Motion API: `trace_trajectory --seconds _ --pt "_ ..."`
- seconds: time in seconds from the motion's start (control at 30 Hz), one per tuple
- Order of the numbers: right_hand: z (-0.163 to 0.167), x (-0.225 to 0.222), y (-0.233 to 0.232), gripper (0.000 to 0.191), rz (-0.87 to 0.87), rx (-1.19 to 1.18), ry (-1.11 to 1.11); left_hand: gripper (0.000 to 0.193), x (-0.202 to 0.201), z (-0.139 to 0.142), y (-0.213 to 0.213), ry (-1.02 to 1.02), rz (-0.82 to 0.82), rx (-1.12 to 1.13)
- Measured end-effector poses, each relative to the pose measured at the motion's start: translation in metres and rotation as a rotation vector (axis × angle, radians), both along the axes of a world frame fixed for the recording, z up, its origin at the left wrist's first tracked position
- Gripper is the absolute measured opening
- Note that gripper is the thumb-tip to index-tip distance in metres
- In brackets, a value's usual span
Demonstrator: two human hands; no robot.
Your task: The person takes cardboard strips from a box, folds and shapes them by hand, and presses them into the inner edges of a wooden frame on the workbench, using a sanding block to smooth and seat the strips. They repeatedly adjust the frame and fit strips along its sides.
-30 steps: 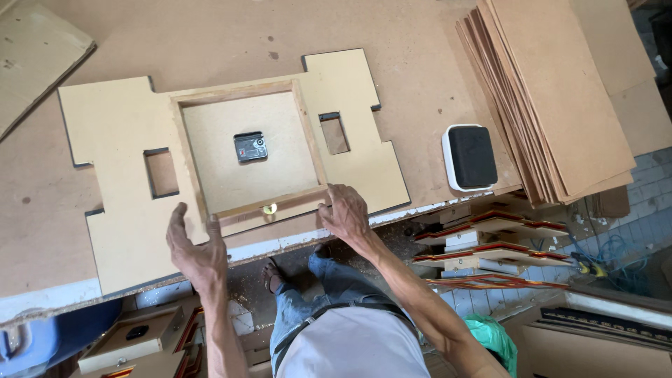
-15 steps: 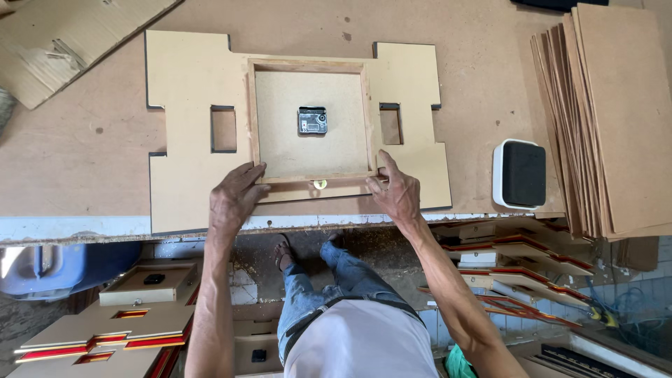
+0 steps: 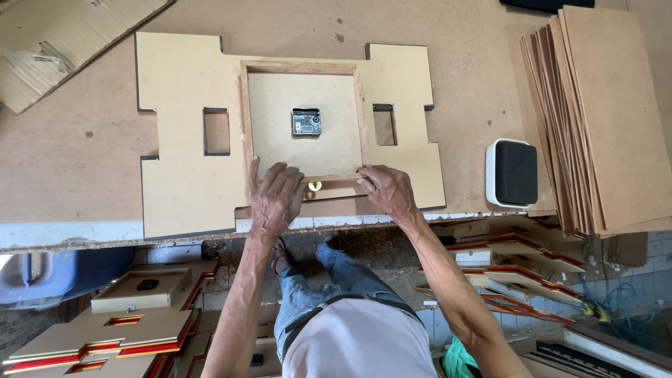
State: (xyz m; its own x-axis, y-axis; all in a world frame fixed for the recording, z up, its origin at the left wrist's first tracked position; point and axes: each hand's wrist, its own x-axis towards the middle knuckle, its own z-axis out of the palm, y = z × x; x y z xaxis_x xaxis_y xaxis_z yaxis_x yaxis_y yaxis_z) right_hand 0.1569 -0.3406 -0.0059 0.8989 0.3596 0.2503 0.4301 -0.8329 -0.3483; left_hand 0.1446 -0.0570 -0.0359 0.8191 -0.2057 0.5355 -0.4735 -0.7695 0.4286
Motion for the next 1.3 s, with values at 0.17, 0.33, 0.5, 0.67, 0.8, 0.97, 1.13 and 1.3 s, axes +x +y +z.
trace_trajectory --seconds 0.17,0.33,0.5,0.67,0.8,0.97,1.13,1.3 --pt "0.001 0.000 0.002 0.019 -0.004 0.022 -0.007 0.018 -0.005 -0.001 -0.009 -0.070 0.060 -0.021" --pt "-0.001 0.001 0.003 0.016 -0.022 0.027 0.003 0.018 -0.007 0.003 -0.006 -0.017 0.048 -0.009" --pt "0.000 0.002 0.003 0.017 -0.053 0.003 0.043 0.026 -0.005 0.000 0.007 -0.024 -0.023 0.107" --pt "0.002 0.001 0.004 0.017 -0.039 0.027 0.021 0.030 0.004 -0.010 0.006 0.116 -0.027 0.033" --pt "0.003 0.001 0.006 0.017 -0.069 0.026 0.063 0.027 0.008 -0.012 0.001 0.050 -0.016 0.030" --pt "0.003 0.002 0.006 0.017 -0.055 0.045 0.044 0.036 -0.002 -0.009 -0.011 -0.031 0.065 0.020" --pt "0.005 0.001 0.006 0.017 -0.047 0.042 0.019 0.031 0.000 -0.007 -0.019 -0.030 0.143 0.092" --pt "0.007 0.003 0.008 0.018 -0.077 0.019 0.056 0.046 0.003 -0.009 -0.024 -0.024 0.141 0.029"
